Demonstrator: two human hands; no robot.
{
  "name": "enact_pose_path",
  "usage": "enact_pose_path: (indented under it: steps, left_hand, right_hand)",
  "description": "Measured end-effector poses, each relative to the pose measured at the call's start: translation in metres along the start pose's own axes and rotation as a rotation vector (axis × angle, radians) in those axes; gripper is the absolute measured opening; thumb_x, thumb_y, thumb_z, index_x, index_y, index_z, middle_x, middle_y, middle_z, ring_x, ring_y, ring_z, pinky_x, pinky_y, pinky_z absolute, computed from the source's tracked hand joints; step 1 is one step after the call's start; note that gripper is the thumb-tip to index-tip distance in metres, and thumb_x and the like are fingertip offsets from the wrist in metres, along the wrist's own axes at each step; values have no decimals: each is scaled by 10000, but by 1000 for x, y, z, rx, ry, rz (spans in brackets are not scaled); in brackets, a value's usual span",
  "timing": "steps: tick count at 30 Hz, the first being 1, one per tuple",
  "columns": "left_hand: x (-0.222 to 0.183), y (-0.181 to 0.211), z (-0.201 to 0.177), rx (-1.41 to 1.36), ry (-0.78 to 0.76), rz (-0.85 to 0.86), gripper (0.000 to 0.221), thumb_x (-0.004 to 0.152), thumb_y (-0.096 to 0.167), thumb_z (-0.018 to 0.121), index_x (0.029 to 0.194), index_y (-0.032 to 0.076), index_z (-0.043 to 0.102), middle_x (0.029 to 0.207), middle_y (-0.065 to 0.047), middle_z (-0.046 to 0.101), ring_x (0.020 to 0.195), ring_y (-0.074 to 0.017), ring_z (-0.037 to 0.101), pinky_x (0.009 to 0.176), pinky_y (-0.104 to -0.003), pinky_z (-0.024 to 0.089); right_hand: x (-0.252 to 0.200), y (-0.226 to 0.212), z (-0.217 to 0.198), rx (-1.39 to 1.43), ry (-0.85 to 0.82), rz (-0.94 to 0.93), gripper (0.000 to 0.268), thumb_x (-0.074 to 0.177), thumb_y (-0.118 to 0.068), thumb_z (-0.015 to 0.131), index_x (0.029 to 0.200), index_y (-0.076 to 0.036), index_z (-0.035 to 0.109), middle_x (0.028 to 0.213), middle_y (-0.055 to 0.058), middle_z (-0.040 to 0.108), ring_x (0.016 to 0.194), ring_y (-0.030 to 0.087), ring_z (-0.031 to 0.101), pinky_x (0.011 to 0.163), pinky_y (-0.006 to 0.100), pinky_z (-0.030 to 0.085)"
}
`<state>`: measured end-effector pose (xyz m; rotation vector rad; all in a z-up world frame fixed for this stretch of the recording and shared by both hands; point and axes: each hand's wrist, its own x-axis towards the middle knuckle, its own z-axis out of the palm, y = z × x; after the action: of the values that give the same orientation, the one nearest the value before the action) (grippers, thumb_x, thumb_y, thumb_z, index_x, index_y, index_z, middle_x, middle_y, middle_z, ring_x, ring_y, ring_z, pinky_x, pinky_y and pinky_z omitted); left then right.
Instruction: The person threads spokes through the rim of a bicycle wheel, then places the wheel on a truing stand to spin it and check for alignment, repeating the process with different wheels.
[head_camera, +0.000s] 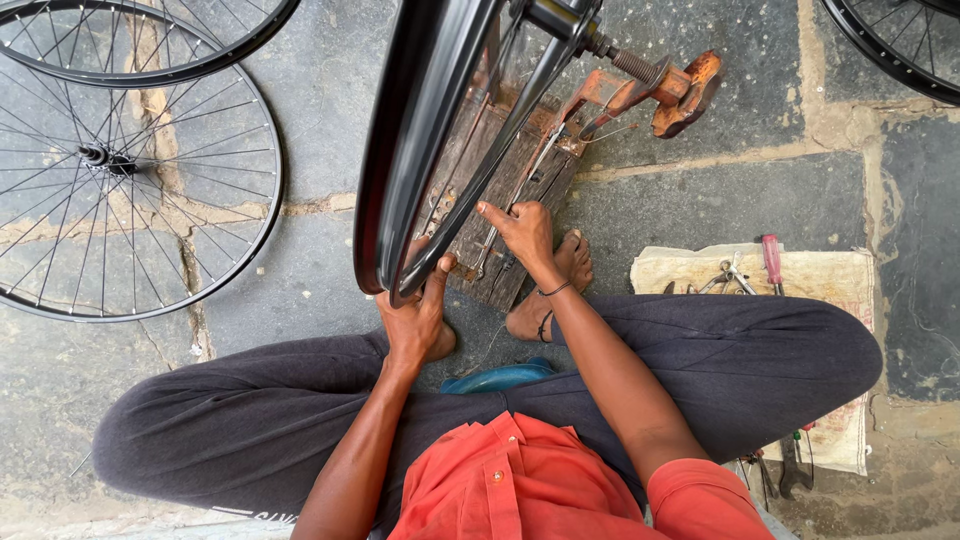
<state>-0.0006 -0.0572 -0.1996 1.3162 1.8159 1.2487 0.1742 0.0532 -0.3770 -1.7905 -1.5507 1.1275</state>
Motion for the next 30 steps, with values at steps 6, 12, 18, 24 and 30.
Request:
enact_pose_path:
  steps: [6, 12, 18, 24, 30]
  left_hand:
    - [-1, 1, -2, -55, -5, -33, 415, 959, 230, 760, 1260, -44, 682, 906, -113, 784, 838, -154, 759, 702, -296, 600]
    - [2, 36, -22, 115, 112, 135, 245, 990, 242, 751, 1099, 24, 761, 893, -104, 741, 770, -178, 662, 670, -302, 501]
    - [21, 139, -79, -153, 447, 544, 378, 1015, 370, 726, 1124, 10, 679, 985, -57, 680, 866, -168, 601, 684, -278, 504]
    - [59, 200, -97, 158, 206, 683, 442, 1046, 305, 772, 1304, -29, 642, 1174, -140, 677, 1003, -224, 615, 822, -328, 513]
    - [42, 165, -79, 215, 126, 610, 496, 1034, 207, 804, 1394, -59, 589, 1169, -135, 676, 996, -223, 620, 827, -302, 525]
  right_hand:
    - [-1, -2, -1, -6, -8, 15, 736, 801, -605, 823, 412, -146, 397, 373, -39, 327, 340, 78, 291, 355, 286, 218]
    - [-2, -2, -2, -40, 13, -31, 763, 821, -613, 814, 431, -134, 366, 400, -43, 296, 367, 82, 252, 374, 295, 209]
    - [-1, 5, 1, -39, 12, -46, 748, 824, -633, 792, 432, -156, 371, 399, -62, 298, 366, 66, 255, 370, 286, 206]
    - [0, 4, 0, -70, 12, -37, 748, 826, -631, 796, 438, -155, 369, 401, -55, 298, 365, 86, 238, 376, 292, 182]
    - [-4, 1, -2, 1, 4, -34, 741, 828, -621, 790, 432, -157, 369, 398, -64, 307, 364, 70, 265, 362, 283, 206]
